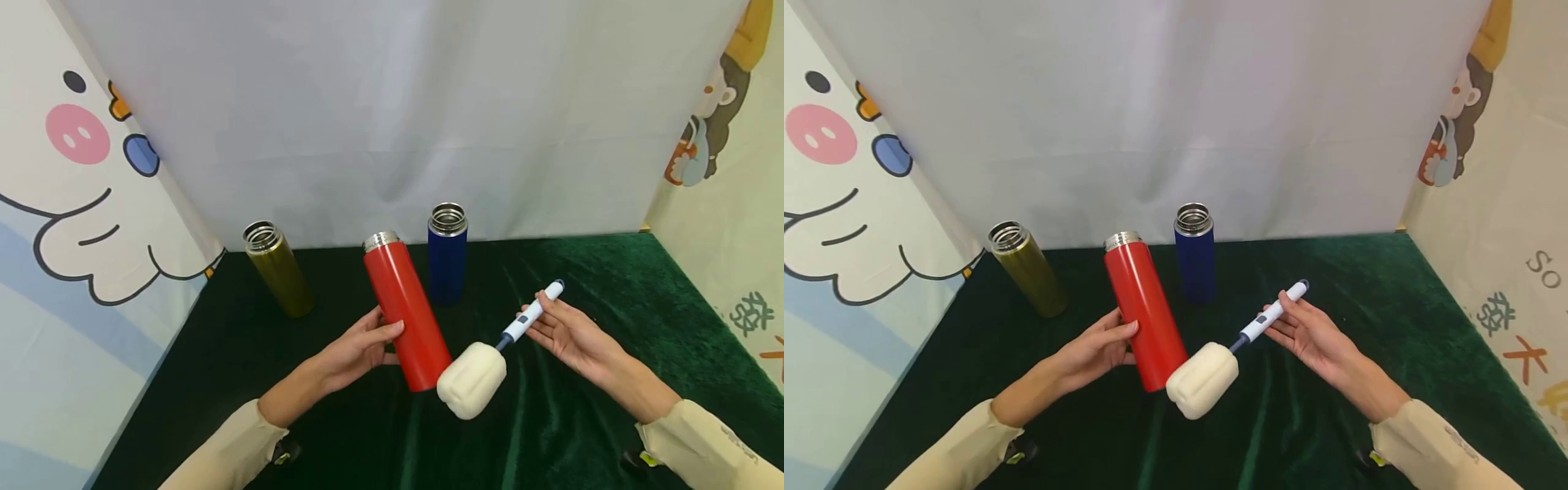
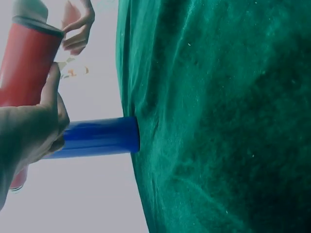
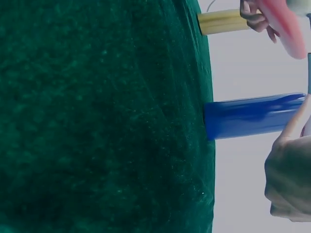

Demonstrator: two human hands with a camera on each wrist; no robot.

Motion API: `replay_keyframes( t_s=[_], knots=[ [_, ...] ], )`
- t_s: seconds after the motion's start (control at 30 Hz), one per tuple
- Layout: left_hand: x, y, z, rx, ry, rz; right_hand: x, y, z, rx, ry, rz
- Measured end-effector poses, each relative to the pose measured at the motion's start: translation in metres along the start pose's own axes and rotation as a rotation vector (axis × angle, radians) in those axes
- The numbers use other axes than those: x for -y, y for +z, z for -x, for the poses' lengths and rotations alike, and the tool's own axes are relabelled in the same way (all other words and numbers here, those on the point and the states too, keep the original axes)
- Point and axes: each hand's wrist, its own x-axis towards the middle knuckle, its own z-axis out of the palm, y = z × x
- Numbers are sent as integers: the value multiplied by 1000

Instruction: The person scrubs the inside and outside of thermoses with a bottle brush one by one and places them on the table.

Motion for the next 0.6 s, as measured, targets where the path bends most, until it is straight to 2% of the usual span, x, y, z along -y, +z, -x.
replay_keyframes(
  t_s=[0.1,0.3,0.4,0.5,0.6],
  knots=[
    [2,2,1,36,-20,-16,5,6,-6,-55,-4,-57],
    [6,18,5,29,-126,-98,14,22,-13,-148,-30,-384],
    [5,25,6,25,-135,-117,15,28,-14,-163,-61,-500],
    [3,26,7,18,-91,-99,13,31,-14,-176,-55,-493],
    [1,22,7,-9,-33,-58,9,27,-11,-186,-2,-365]
  ],
)
